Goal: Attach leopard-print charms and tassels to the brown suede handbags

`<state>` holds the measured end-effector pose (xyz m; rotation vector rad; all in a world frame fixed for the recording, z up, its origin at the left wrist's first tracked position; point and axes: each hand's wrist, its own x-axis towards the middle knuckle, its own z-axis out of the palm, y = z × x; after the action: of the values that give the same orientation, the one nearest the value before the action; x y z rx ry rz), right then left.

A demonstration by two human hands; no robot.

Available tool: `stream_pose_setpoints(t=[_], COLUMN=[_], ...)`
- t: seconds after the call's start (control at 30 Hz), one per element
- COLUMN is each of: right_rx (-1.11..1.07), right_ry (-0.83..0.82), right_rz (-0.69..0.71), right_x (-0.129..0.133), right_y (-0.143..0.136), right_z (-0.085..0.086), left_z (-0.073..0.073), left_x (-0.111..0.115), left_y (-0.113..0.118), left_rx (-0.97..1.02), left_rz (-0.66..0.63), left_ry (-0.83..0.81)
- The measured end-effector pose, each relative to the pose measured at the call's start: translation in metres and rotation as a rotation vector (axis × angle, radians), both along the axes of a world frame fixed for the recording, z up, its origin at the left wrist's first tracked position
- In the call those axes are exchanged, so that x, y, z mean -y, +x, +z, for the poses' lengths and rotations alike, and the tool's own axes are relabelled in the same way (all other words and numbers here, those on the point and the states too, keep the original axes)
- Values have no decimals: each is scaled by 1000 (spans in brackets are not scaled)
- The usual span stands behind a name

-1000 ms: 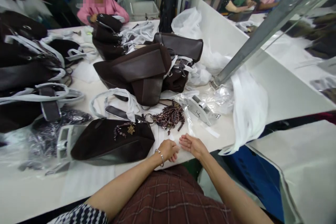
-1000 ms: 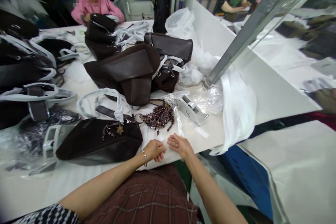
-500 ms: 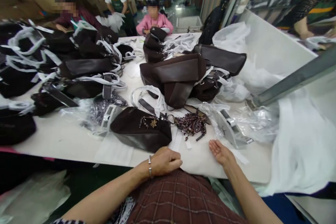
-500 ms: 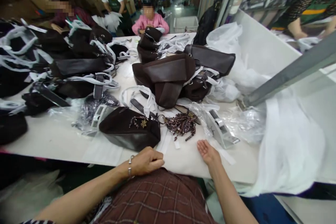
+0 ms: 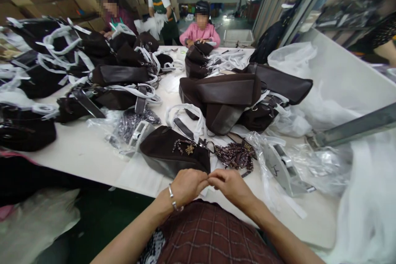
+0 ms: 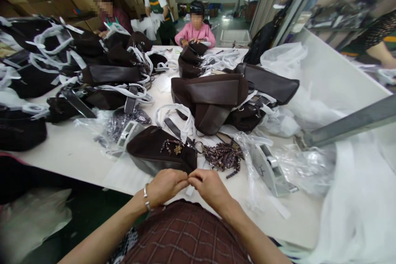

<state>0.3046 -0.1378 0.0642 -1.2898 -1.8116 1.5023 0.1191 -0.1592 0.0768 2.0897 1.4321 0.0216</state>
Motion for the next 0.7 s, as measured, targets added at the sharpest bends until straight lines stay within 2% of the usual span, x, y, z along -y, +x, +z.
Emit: stream_pose_setpoints(t=[0.07,0.17,0.27,0.37,0.47,0.57,0.7], right_rx=[41,50,51,48,83,148,202], right_ry=[-11,-34,-46,-32,99,249,307], right_rz=[36,10,-129,-260,-296,-271,-222], right_x=[-6,-19,-36,-54,-71,-82,-91], right_y=[-9,-11,-17,-33,-50,-60,-62], right_z=[-2,-8,-16,-30,-50,-68,-83], left_z=[1,-6,-25,-52,-79,-98,-110], left_x=[-8,-24,-53,-89,-117,-127,-127], left_y=[-10,-31,-53,-67,-66,-58,-56], left_rx=[42,187,292,146,11,-32,145], left_rz=[52,107,232,340,268,241,352], left_ry=[-2,-72,4,153,112,28,-31])
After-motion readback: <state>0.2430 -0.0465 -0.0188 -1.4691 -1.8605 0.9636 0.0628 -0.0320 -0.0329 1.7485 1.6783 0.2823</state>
